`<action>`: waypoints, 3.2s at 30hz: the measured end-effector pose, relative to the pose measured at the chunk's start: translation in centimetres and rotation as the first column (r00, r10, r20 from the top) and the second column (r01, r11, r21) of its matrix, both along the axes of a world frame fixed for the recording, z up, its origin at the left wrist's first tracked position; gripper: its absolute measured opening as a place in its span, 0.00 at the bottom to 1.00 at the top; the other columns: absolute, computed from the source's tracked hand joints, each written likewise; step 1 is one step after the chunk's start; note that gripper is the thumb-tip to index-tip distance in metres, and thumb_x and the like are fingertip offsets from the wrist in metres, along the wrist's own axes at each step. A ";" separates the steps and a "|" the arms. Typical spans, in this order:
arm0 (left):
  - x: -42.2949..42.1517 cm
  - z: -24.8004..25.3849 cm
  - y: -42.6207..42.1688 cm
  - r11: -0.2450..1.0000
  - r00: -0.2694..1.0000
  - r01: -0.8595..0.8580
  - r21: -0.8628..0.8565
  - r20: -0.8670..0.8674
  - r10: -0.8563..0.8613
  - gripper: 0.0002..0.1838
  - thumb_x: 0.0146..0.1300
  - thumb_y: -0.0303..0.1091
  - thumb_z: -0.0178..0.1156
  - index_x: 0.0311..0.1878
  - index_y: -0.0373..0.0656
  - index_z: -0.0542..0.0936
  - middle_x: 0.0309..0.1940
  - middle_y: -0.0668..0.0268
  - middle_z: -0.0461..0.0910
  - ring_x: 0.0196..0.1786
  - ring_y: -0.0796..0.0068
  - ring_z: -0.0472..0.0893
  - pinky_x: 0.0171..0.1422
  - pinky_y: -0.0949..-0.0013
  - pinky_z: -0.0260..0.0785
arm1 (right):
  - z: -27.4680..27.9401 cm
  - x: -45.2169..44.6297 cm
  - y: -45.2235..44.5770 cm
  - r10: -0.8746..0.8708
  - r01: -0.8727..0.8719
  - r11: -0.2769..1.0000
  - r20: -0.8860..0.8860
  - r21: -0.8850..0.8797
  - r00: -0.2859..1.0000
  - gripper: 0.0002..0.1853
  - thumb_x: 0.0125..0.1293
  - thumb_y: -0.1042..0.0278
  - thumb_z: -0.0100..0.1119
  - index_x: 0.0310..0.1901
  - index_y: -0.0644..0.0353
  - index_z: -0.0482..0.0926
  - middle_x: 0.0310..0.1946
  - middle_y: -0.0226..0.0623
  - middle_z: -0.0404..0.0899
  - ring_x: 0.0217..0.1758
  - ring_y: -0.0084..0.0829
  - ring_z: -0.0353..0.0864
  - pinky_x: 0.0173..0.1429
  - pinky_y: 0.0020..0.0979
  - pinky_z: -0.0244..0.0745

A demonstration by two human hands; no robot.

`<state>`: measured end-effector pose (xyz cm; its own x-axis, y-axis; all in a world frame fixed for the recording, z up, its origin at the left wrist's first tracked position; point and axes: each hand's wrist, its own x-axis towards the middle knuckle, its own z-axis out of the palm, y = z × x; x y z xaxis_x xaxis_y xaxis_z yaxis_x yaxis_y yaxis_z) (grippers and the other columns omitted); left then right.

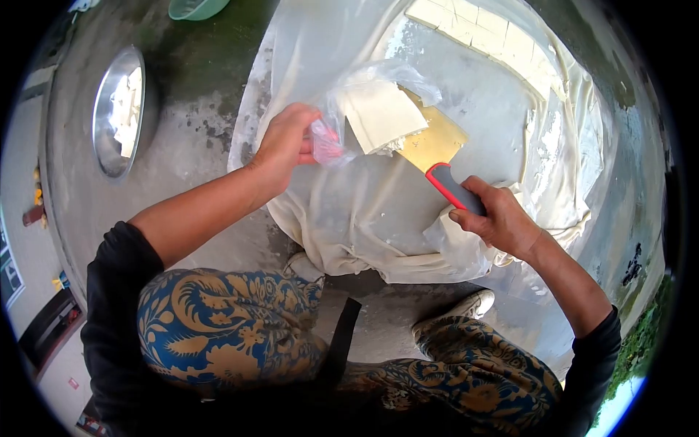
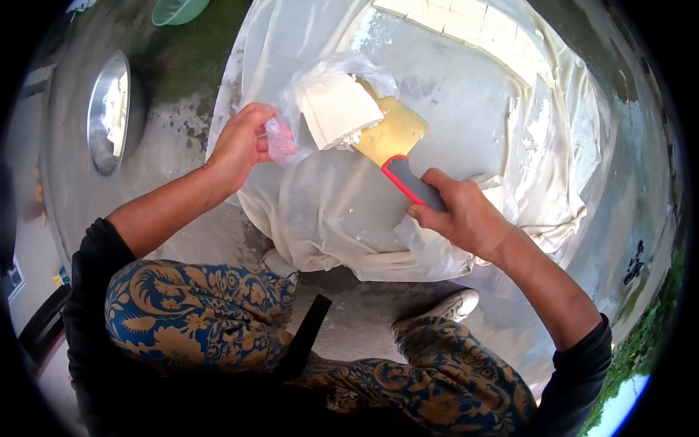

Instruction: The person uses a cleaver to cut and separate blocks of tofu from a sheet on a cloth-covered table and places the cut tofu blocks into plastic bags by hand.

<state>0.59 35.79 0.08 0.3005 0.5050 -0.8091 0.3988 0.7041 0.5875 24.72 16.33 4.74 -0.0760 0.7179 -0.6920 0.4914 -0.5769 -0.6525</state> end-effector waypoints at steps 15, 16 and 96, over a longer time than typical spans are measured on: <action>-2.0 0.3 1.9 0.993 0.996 0.020 0.118 0.082 -0.030 0.09 0.65 0.39 0.50 0.42 0.45 0.72 0.32 0.66 0.78 0.31 0.77 0.78 0.37 0.70 0.72 | 3.8 2.0 9.3 0.326 -0.293 0.942 0.238 -0.167 0.915 0.14 0.56 0.61 0.64 0.37 0.63 0.78 0.19 0.34 0.75 0.17 0.25 0.73 0.20 0.26 0.71; -2.2 0.4 2.3 0.989 0.997 -0.017 0.146 0.079 0.006 0.09 0.65 0.39 0.50 0.42 0.45 0.72 0.32 0.67 0.78 0.31 0.77 0.78 0.37 0.70 0.72 | 3.4 2.2 9.3 0.326 -0.292 0.942 0.238 -0.167 0.915 0.14 0.56 0.61 0.64 0.37 0.63 0.78 0.19 0.34 0.75 0.17 0.25 0.73 0.20 0.26 0.71; -6.5 0.2 0.1 0.980 0.976 -0.120 0.161 0.198 0.087 0.10 0.66 0.40 0.49 0.43 0.45 0.71 0.31 0.65 0.76 0.26 0.76 0.78 0.38 0.69 0.76 | 3.1 1.7 13.2 0.290 -0.360 0.924 0.374 0.131 0.881 0.18 0.44 0.75 0.70 0.41 0.64 0.80 0.24 0.34 0.80 0.27 0.25 0.80 0.36 0.26 0.75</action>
<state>-5.87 35.85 0.26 0.3785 0.6673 -0.6414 0.1995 0.6179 0.7605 26.37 29.54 7.84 -0.1123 0.8141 -0.5697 0.8412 -0.2273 -0.4906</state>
